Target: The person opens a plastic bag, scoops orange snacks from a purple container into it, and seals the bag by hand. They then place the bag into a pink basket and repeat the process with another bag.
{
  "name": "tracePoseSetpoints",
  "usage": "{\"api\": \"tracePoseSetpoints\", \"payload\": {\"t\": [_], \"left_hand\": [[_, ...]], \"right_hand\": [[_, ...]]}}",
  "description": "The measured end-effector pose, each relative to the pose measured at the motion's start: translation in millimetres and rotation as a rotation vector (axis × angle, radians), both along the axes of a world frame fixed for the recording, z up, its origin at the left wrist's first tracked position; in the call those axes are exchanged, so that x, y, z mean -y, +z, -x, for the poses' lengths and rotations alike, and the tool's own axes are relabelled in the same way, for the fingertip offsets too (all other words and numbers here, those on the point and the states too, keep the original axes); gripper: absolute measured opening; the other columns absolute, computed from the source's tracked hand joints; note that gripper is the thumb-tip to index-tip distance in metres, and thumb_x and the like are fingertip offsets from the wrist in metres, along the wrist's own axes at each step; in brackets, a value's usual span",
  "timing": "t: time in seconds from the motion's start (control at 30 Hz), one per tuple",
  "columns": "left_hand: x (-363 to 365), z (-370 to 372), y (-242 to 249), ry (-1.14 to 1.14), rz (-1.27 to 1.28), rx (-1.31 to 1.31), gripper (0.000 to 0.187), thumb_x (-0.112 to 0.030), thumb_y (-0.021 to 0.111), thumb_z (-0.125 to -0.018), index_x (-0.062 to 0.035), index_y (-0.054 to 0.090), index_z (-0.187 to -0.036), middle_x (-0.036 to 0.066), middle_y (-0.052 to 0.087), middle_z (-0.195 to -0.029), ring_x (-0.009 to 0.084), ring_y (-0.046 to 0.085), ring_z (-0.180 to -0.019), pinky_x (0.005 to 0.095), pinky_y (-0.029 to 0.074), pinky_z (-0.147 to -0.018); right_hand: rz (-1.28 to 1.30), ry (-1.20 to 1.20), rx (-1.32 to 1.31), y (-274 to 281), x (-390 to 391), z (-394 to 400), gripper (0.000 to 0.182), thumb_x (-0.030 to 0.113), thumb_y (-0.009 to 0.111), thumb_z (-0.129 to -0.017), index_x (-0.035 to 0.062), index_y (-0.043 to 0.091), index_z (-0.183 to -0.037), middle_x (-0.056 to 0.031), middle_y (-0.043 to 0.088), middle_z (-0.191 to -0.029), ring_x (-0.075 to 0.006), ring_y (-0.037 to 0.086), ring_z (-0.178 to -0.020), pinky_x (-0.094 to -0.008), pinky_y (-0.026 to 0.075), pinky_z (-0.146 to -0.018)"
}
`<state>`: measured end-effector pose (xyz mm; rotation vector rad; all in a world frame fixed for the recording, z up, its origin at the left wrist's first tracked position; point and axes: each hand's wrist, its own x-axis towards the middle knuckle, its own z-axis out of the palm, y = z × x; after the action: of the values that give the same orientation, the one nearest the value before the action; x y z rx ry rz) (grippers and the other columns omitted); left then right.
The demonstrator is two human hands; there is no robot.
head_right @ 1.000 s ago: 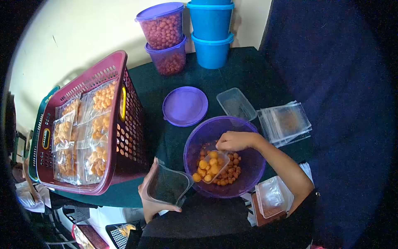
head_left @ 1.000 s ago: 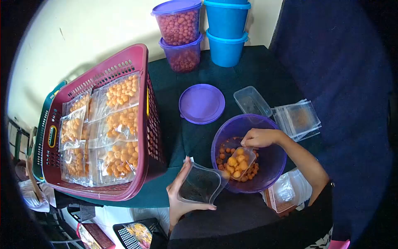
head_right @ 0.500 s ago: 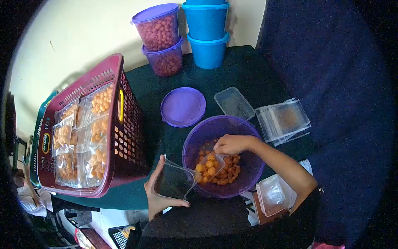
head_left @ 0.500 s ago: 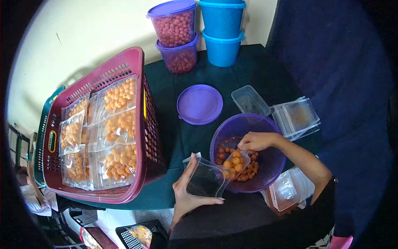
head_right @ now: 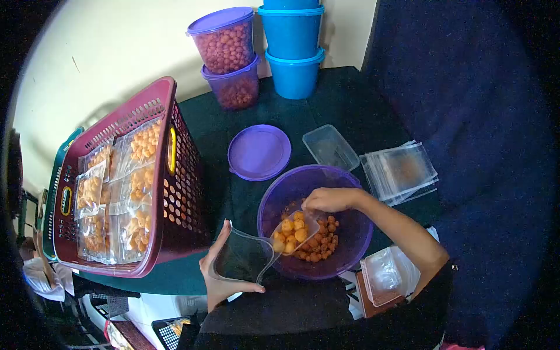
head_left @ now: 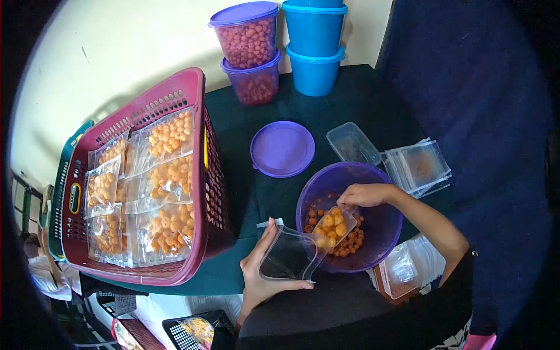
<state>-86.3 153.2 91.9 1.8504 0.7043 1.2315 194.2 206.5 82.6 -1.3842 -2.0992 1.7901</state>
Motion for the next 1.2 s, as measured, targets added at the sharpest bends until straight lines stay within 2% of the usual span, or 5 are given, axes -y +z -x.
{"api": "tracePoseSetpoints", "payload": {"t": [0.5,0.63,0.83,1.0,1.2], "left_hand": [[-3,-4,10,-0.013,0.060,-0.044,0.095,-0.026,0.083,-0.036,0.0098,0.038,-0.112,0.027,0.039,-0.115,0.0305,0.041,-0.108,0.0376,0.034,-0.090],[-2,-3,8,-0.013,0.167,-0.071,0.095,-0.026,0.083,-0.037,0.0101,0.037,-0.113,0.027,0.040,-0.115,0.0302,0.041,-0.108,0.0376,0.033,-0.090],[-4,-7,11,-0.003,0.057,-0.116,0.100,-0.030,0.082,-0.036,0.0108,0.036,-0.114,0.027,0.040,-0.115,0.0309,0.041,-0.108,0.0376,0.032,-0.091],[-2,-8,8,0.010,0.147,-0.101,0.104,-0.032,0.082,-0.034,0.0110,0.034,-0.115,0.027,0.038,-0.117,0.0303,0.041,-0.108,0.0372,0.032,-0.091],[-5,1,6,0.032,0.139,-0.066,0.107,-0.031,0.083,-0.032,0.0107,0.032,-0.117,0.025,0.037,-0.118,0.0270,0.044,-0.106,0.0348,0.035,-0.089]], "right_hand": [[-0.009,-0.081,-0.111,55,-6,-15,0.017,0.013,0.038,-0.071,0.0000,0.042,-0.060,-0.0027,0.042,-0.057,-0.0098,0.043,-0.056,-0.0246,0.038,-0.053],[-0.214,-0.042,-0.004,97,-8,-5,0.019,0.014,0.039,-0.072,0.0001,0.041,-0.059,-0.0030,0.040,-0.052,-0.0095,0.042,-0.050,-0.0253,0.036,-0.049],[-0.834,0.081,0.483,146,15,43,0.027,0.024,0.042,-0.072,0.0034,0.057,-0.061,-0.0143,0.053,-0.054,-0.0281,0.055,-0.056,-0.0363,0.039,-0.052],[-1.374,0.225,0.557,147,46,82,0.014,0.019,0.055,-0.058,0.0056,0.052,-0.056,-0.0057,0.050,-0.055,-0.0184,0.048,-0.060,-0.0300,0.032,-0.057],[-1.386,0.025,0.795,177,61,77,0.016,0.017,0.059,-0.053,0.0051,0.050,-0.059,-0.0056,0.046,-0.058,-0.0162,0.044,-0.063,-0.0305,0.031,-0.060]]}}
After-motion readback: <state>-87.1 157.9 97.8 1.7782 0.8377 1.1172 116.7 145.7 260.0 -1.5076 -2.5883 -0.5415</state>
